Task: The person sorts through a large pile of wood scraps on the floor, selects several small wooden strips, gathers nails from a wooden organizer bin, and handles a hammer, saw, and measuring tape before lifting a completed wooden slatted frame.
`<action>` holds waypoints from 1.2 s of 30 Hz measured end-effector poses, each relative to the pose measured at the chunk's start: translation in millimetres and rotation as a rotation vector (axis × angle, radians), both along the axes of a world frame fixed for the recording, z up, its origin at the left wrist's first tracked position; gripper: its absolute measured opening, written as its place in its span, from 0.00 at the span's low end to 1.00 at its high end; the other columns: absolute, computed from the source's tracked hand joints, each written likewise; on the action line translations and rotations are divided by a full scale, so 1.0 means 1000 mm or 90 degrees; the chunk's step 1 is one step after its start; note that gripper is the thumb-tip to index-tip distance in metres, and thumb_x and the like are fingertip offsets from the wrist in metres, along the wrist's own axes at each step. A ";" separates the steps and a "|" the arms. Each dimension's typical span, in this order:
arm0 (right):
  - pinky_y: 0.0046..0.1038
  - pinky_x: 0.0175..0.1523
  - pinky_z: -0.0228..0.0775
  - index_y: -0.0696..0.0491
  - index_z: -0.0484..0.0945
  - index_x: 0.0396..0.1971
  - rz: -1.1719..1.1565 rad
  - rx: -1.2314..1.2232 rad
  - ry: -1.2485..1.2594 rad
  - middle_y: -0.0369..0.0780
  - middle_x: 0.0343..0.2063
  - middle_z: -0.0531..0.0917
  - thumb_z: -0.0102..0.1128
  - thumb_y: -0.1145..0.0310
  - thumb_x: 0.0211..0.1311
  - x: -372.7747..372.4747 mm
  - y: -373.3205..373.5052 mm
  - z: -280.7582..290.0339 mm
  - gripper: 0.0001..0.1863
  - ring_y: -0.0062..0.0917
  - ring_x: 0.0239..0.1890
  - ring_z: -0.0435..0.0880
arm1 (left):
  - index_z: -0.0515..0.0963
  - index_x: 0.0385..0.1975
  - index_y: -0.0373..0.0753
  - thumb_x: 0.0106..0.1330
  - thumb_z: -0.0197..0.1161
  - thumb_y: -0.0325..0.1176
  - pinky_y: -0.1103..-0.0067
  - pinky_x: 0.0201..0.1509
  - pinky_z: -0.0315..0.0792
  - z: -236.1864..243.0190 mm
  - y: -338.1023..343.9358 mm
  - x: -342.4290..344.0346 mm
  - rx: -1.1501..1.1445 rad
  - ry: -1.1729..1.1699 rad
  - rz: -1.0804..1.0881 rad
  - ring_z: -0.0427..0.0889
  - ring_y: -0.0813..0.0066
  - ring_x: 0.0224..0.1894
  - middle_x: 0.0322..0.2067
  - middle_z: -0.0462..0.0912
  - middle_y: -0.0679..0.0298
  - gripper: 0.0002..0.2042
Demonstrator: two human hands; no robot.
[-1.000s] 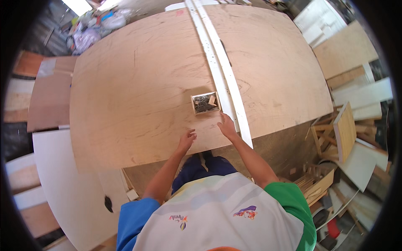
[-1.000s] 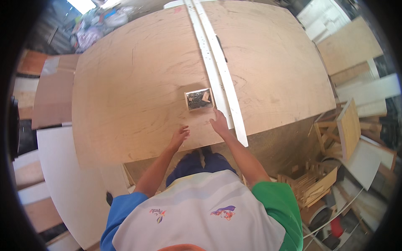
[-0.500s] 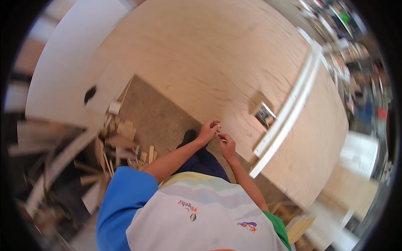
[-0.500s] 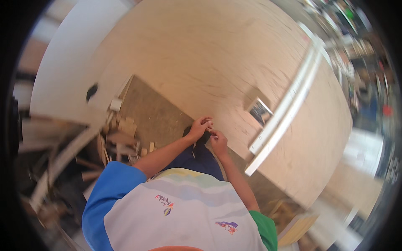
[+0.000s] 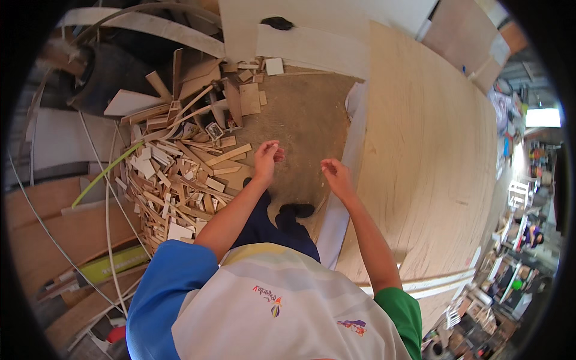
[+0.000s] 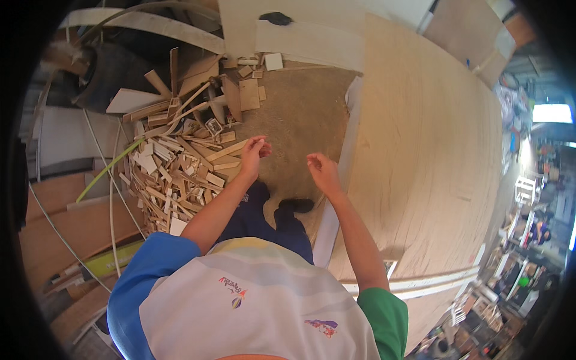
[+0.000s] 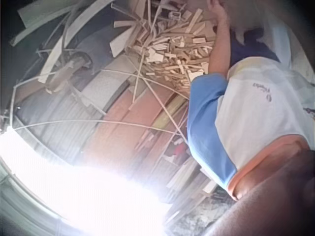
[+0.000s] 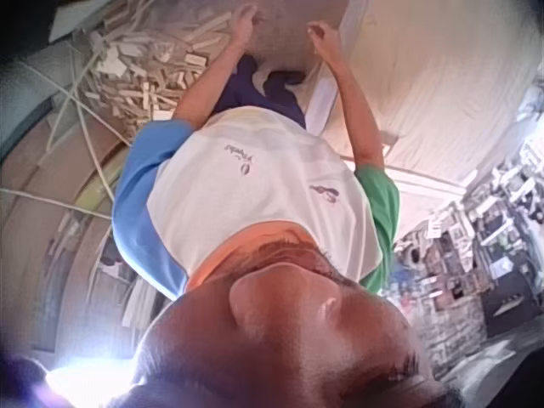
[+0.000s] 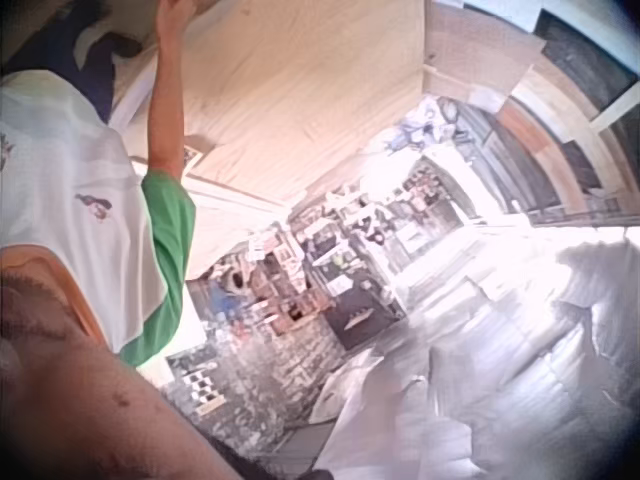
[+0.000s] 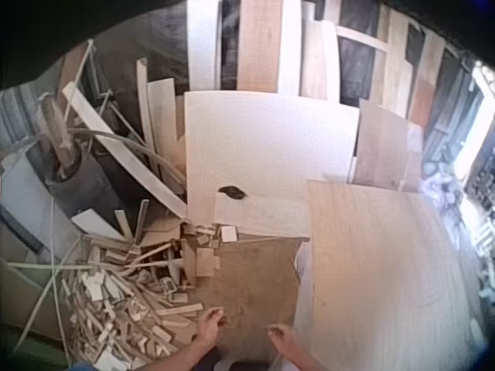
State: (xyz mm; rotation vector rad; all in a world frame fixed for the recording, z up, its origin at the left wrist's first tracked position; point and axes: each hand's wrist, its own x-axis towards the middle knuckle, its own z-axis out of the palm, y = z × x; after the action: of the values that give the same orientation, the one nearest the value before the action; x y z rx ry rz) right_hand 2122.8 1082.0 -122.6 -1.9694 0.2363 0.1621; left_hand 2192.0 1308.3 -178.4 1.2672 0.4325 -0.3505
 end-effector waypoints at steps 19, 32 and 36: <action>0.24 0.44 0.72 0.60 0.78 0.41 0.328 0.093 0.218 0.40 0.32 0.83 0.56 0.74 0.58 0.163 0.251 -0.227 0.11 0.21 0.35 0.81 | 0.76 0.42 0.36 0.65 0.55 0.32 0.82 0.33 0.70 -0.176 0.176 0.073 0.034 0.167 0.072 0.77 0.79 0.28 0.30 0.79 0.64 0.10; 0.25 0.41 0.72 0.59 0.78 0.40 0.436 -0.002 0.276 0.41 0.31 0.82 0.54 0.71 0.58 0.285 0.331 -0.473 0.12 0.23 0.33 0.82 | 0.76 0.46 0.41 0.66 0.55 0.34 0.81 0.38 0.69 -0.387 0.260 0.134 0.024 0.157 0.234 0.78 0.76 0.33 0.35 0.80 0.64 0.12; 0.24 0.39 0.73 0.59 0.76 0.42 0.365 0.069 0.386 0.41 0.32 0.82 0.55 0.71 0.57 0.290 0.352 -0.553 0.14 0.22 0.32 0.82 | 0.76 0.47 0.40 0.64 0.55 0.34 0.81 0.38 0.69 -0.461 0.287 0.131 0.017 0.118 0.216 0.79 0.77 0.33 0.36 0.80 0.63 0.13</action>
State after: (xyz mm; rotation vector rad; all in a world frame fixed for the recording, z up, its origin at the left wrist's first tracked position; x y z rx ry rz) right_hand 2412.7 1434.1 -675.6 -1.7866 0.0401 1.1253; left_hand 2322.6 1595.4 -639.4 1.1659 0.8000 -0.1741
